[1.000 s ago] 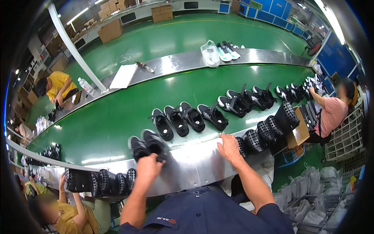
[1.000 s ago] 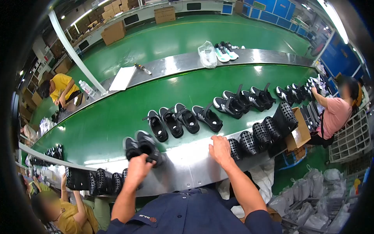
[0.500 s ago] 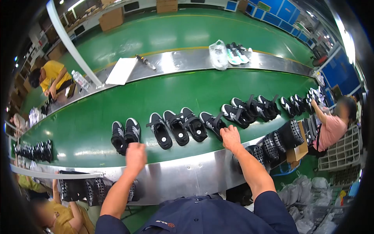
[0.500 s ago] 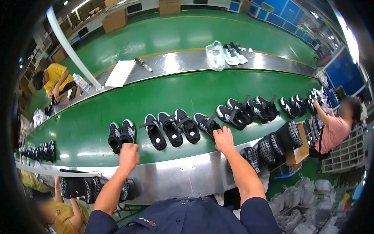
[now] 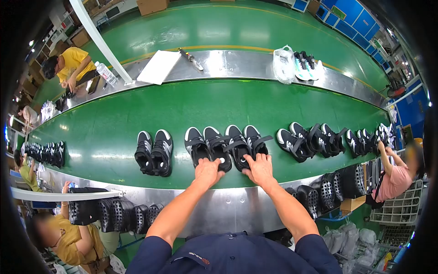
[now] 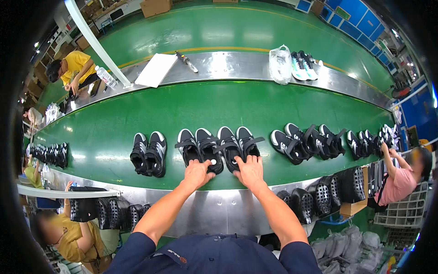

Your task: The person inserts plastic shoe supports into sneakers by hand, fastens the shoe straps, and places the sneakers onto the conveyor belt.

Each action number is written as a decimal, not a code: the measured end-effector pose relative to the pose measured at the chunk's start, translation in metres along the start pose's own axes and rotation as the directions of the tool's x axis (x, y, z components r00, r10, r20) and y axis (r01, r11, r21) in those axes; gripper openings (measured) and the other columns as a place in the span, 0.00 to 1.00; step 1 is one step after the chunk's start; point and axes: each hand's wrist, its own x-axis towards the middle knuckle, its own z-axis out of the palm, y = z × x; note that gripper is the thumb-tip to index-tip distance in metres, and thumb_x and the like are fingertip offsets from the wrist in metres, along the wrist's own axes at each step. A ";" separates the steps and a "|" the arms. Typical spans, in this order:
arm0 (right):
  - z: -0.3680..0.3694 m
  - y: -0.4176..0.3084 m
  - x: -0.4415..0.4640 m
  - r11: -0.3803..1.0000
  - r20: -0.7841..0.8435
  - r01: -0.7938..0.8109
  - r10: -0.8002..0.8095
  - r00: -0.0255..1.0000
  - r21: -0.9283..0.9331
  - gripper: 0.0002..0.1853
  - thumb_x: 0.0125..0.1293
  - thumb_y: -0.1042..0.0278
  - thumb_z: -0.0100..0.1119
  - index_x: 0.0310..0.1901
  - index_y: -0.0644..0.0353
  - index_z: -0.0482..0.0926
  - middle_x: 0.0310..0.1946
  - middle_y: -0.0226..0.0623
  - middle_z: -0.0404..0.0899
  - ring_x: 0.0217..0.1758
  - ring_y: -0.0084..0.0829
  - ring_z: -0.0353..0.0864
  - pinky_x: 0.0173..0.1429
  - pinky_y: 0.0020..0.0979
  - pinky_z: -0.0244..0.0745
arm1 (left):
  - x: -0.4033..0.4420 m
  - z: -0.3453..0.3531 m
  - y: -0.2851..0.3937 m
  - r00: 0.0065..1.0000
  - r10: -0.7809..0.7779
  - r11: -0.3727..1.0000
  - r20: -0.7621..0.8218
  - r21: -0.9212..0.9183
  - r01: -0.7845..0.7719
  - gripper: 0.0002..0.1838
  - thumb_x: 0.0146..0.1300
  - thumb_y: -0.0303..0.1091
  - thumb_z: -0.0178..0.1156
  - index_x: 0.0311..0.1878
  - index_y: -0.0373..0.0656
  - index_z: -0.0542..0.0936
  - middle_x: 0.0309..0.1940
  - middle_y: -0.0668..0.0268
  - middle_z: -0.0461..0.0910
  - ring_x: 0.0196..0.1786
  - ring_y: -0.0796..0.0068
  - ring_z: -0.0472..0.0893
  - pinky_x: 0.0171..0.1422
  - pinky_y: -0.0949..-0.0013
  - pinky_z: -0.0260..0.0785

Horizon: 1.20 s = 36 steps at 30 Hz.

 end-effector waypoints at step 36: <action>-0.127 0.013 -0.311 0.805 -0.531 -0.591 0.526 0.664 0.057 0.20 0.63 0.54 0.74 0.46 0.61 0.80 0.37 0.42 0.76 0.44 0.48 0.79 0.43 0.46 0.77 | -0.167 0.000 0.103 0.723 0.547 0.722 -0.422 -0.199 -0.663 0.21 0.62 0.35 0.72 0.57 0.41 0.82 0.49 0.53 0.80 0.53 0.49 0.81 0.55 0.52 0.77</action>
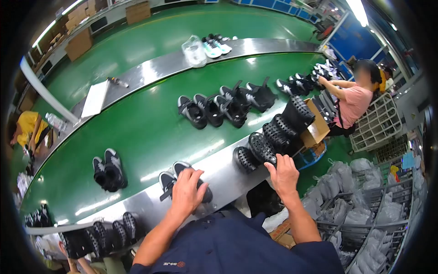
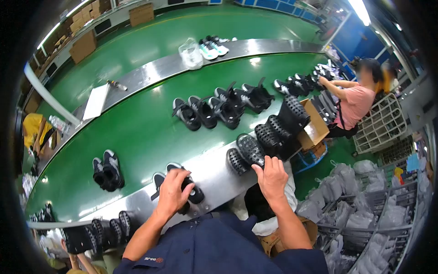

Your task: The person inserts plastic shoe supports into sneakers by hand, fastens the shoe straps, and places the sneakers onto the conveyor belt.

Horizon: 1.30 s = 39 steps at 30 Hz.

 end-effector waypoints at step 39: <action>0.176 -0.110 -0.042 0.930 0.540 -0.090 -0.127 0.832 0.357 0.14 0.60 0.64 0.68 0.40 0.69 0.85 0.40 0.58 0.86 0.44 0.59 0.87 0.53 0.53 0.82 | -0.056 0.089 -0.025 0.925 -0.378 0.925 -0.032 -0.057 0.376 0.38 0.63 0.35 0.68 0.73 0.31 0.66 0.39 0.41 0.84 0.45 0.38 0.84 0.49 0.42 0.77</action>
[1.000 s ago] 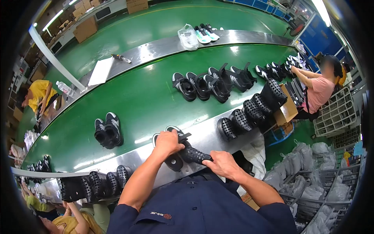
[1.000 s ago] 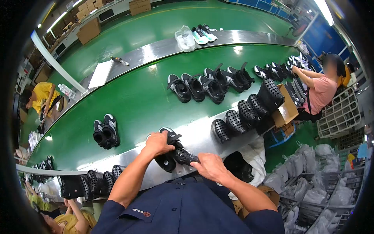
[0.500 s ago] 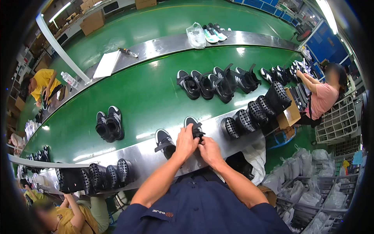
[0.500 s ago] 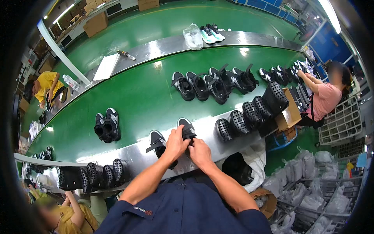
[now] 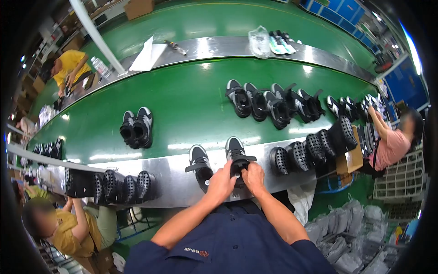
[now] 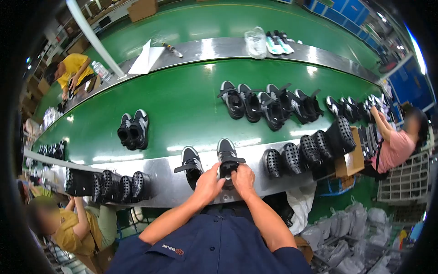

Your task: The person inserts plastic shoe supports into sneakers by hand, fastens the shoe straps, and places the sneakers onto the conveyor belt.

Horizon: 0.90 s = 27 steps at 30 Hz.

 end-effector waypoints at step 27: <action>-0.057 -0.148 -0.073 0.959 0.605 0.066 -0.227 0.763 0.276 0.17 0.69 0.60 0.70 0.47 0.69 0.85 0.29 0.43 0.88 0.33 0.32 0.87 0.43 0.34 0.81 | -0.218 -0.186 -0.154 0.524 -0.237 0.572 -0.818 0.318 0.756 0.26 0.63 0.42 0.76 0.58 0.37 0.81 0.40 0.57 0.76 0.44 0.52 0.80 0.47 0.53 0.77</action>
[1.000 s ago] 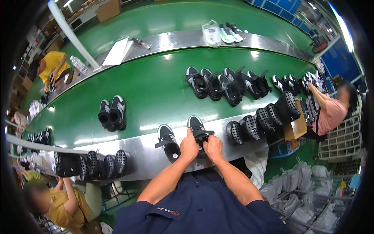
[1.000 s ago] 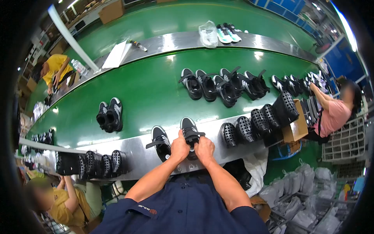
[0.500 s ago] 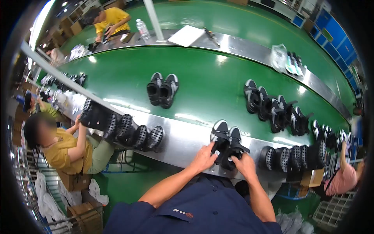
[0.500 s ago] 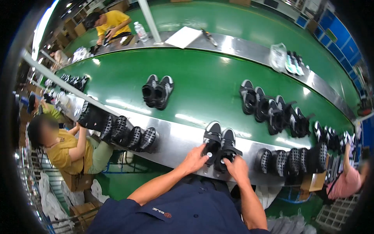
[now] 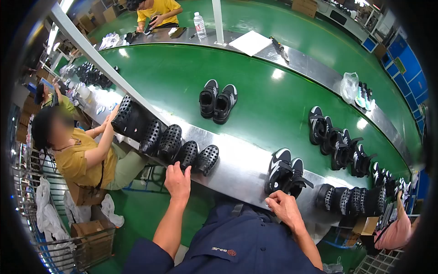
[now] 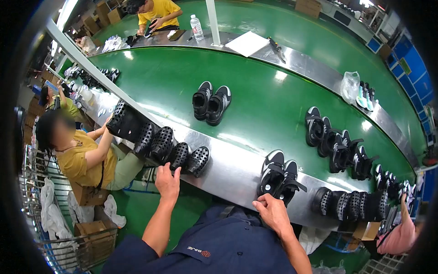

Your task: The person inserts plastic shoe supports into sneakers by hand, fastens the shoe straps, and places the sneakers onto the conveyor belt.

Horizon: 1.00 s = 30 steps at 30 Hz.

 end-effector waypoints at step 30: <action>-0.023 0.042 -0.035 0.886 -0.317 0.009 -0.175 0.932 -0.464 0.18 0.71 0.56 0.66 0.35 0.66 0.77 0.24 0.57 0.84 0.31 0.61 0.87 0.38 0.55 0.81 | -0.017 0.077 0.283 0.617 0.763 0.579 0.191 -0.625 -0.524 0.10 0.57 0.32 0.69 0.35 0.34 0.82 0.33 0.47 0.83 0.40 0.44 0.80 0.51 0.48 0.73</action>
